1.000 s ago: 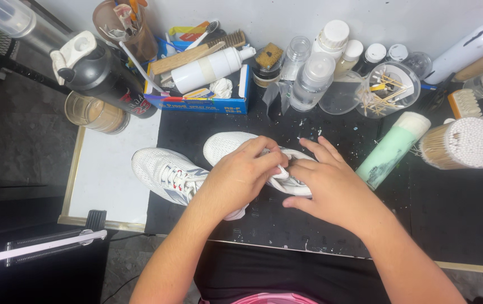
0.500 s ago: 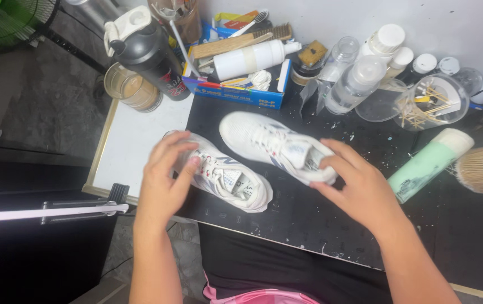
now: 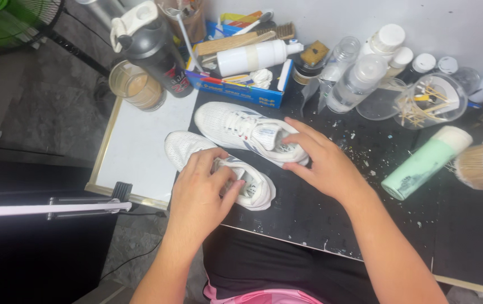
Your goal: The person cleans a pink sneaker and a pair of white sneakers using a handheld air blower and a plastic bag to direct airflow. They repeatedly blow into the shoes' openings and laces, then wipe the surfaces with a cloth. The shoes are placed on a workbench surrounded by cleaning supplies.
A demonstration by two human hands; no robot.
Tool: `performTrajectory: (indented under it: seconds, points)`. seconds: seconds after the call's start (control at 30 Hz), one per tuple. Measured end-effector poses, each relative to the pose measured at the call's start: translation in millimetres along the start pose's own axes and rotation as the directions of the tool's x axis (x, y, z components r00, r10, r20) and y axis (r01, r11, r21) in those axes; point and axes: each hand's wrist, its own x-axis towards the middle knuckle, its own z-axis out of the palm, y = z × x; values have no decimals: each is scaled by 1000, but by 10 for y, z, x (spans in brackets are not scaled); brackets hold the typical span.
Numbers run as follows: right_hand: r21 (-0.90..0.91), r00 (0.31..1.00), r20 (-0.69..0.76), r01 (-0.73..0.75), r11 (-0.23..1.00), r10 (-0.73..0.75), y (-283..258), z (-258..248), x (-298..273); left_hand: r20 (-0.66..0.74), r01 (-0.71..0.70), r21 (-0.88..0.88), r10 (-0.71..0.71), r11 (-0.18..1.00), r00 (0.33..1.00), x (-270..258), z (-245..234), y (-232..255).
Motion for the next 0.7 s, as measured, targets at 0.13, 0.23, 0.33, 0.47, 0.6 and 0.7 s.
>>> performTrajectory:
  seconds: [0.13,0.23,0.33,0.47,0.6,0.7]
  points:
    - [-10,970,-204,130,991,-129,38,142,69,97,-115,92,106,989,990,12,87,71]
    - [-297,865,-445,102,950,-232,-18,323,-60,142,-127,173,103,977,985,8,177,110]
    - [-222,828,-427,294,930,-363,-123,500,-302,198,-99,236,52,967,979,21,289,135]
    - [20,912,-185,377,926,-367,-179,670,-440,295,-75,189,16,979,955,10,336,97]
    - [102,960,-141,259,961,-243,-102,737,-478,353,-96,113,50,989,934,-32,382,117]
    - [170,967,-157,227,959,-201,16,660,-537,226,-70,-15,71,997,972,-16,453,165]
